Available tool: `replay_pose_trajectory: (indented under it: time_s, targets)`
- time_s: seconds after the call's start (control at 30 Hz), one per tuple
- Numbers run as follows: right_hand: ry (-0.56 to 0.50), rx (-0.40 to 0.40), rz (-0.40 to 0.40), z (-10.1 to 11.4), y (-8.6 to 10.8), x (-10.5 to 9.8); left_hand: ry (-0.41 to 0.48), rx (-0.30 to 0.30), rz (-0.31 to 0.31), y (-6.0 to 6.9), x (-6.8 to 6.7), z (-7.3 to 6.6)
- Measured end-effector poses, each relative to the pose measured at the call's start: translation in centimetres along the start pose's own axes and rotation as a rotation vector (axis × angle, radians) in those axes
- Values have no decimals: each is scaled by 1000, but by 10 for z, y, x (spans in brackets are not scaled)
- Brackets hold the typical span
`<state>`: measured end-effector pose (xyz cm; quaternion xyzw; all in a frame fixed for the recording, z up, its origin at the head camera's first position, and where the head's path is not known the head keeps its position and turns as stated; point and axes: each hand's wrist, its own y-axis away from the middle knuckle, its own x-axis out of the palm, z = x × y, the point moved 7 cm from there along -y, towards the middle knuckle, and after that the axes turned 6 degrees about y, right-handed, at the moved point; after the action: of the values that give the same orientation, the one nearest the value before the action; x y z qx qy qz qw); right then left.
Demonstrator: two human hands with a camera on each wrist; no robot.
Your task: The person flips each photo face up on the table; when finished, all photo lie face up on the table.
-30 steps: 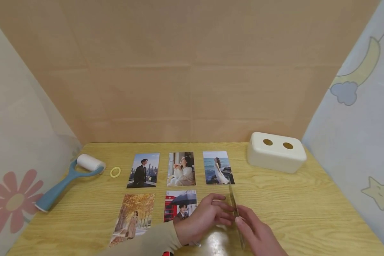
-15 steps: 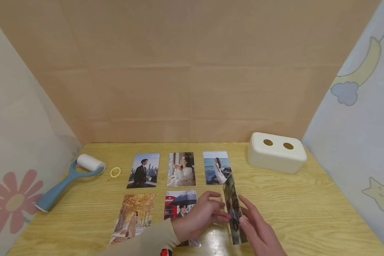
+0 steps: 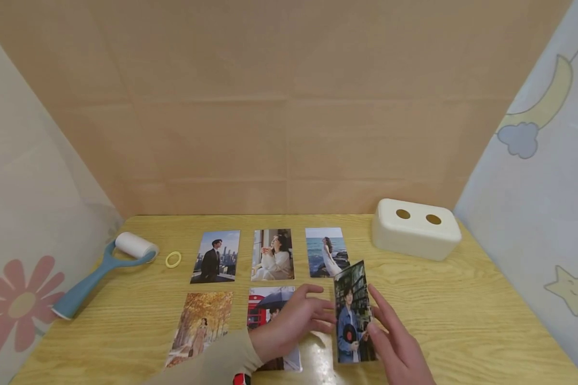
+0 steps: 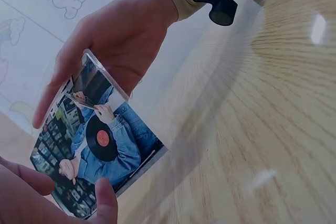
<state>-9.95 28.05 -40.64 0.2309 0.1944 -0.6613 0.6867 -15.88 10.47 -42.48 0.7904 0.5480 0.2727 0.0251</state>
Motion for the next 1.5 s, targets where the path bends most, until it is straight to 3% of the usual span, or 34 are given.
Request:
replay_pose_trajectory:
  time_s: [0.17, 0.43, 0.6, 0.7, 0.9, 1.17, 1.33, 1.5]
  targets:
    - [70, 44, -60, -5, 1, -5, -103, 8, -33, 4, -9, -7]
    - [77, -103, -207, 1, 2, -10, -94, 22, -24, 11, -11, -13]
    - [99, -116, -242, -1, 1, -12, -97, 51, -12, 16, -10, -17]
    - [185, -103, -246, -2, -1, -14, -120, 60, -8, 19, -10, -18]
    - [343, -12, -174, -8, -6, -12, -181, 27, -11, 22, -12, -17]
    - [357, 65, -75, -15, -11, -3, -255, 19, -20, 25, -13, -15]
    - [353, 188, 26, -22, -15, 2, -289, -20, 58, 28, -11, -14]
    - [350, 223, 74, -25, -18, 9, -339, -38, 111, 28, -13, -13]
